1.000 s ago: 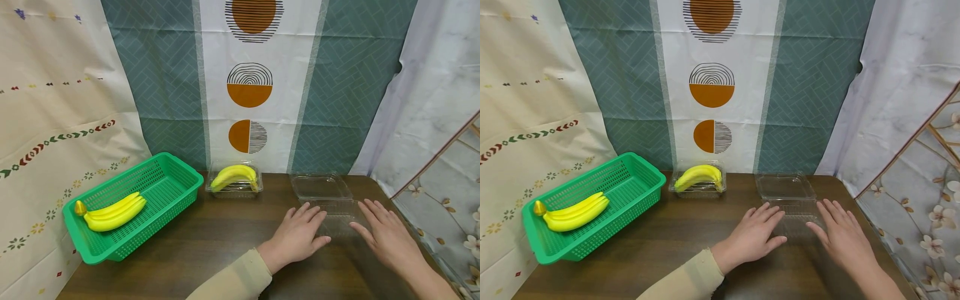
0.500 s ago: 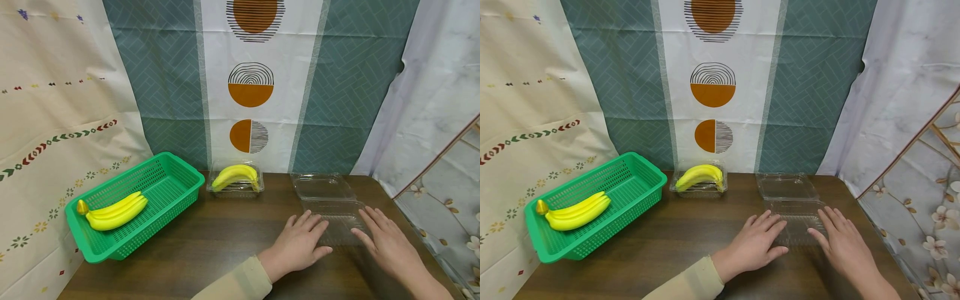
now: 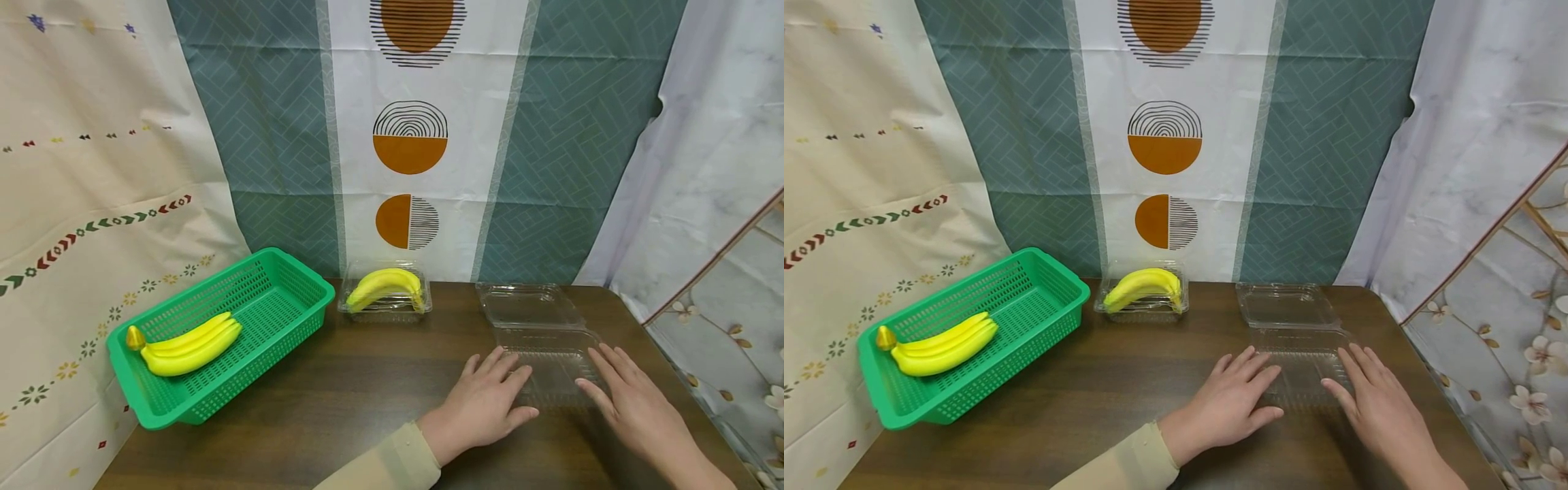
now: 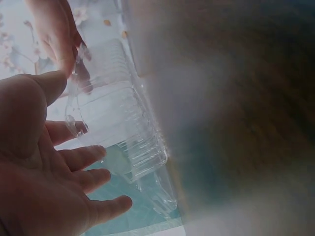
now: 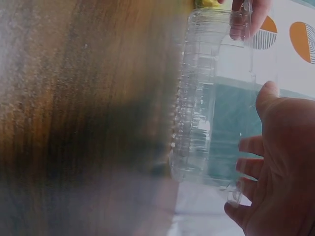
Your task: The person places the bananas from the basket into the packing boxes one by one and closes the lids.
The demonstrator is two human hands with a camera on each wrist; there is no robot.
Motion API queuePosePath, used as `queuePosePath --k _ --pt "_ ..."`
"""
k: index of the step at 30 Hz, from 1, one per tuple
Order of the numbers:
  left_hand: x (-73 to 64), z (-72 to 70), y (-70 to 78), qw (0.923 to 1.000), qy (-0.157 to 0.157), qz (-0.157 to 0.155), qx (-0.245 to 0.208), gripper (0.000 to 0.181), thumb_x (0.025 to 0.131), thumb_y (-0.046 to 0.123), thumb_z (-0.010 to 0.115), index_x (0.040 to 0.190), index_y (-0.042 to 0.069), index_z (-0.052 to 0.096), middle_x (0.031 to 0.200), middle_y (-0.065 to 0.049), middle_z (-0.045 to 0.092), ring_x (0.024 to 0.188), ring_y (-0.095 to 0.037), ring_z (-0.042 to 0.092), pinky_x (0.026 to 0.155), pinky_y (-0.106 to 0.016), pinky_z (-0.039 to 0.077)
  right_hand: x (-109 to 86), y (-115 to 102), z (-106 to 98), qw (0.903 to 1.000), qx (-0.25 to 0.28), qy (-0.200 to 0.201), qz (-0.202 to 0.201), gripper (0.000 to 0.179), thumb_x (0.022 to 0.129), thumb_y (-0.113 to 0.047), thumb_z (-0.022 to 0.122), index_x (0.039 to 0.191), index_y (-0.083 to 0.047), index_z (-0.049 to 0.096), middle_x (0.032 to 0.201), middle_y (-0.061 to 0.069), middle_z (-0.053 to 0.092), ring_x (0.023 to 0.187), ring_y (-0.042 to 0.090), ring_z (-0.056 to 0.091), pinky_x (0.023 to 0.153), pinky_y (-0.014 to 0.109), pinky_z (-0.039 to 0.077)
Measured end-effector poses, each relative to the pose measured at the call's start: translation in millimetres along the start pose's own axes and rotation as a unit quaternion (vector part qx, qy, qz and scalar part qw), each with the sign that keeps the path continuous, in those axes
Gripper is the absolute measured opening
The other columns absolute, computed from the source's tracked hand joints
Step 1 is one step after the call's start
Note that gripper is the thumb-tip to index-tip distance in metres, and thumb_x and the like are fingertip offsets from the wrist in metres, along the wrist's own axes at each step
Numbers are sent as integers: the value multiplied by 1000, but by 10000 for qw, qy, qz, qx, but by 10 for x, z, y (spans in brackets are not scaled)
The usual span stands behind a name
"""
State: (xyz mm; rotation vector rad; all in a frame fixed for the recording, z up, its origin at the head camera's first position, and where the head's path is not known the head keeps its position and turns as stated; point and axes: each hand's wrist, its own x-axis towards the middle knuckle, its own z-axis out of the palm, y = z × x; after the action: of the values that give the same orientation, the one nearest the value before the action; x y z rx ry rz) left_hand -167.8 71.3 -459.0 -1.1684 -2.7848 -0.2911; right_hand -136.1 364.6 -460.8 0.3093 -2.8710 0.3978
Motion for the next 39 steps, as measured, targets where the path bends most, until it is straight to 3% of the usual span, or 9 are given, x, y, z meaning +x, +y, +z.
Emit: queuePosePath --k 17,28,39 --pt "-72 38 -100 9997 -103 -74 -187 65 113 66 43 166 29 51 176 2 37 166 -24 26 126 -56 36 -24 -6 60 9988 226 -317 299 75 115 -44 60 164 9 39 170 36 29 161 58 17 110 83 31" --pt "-112 39 -162 9992 -151 -240 -276 65 113 65 46 166 28 52 176 1 38 166 -22 27 127 -56 35 -5 -56 115 9974 122 -606 381 81 114 -49 59 165 10 39 171 36 28 151 63 33 107 83 37" --pt "-147 15 -285 9978 -293 -333 -497 66 114 64 44 168 27 50 177 -1 37 166 -22 27 128 -55 33 9 -113 168 9964 139 -763 343 84 114 -52 60 164 12 38 171 37 27 152 63 31 108 82 37"
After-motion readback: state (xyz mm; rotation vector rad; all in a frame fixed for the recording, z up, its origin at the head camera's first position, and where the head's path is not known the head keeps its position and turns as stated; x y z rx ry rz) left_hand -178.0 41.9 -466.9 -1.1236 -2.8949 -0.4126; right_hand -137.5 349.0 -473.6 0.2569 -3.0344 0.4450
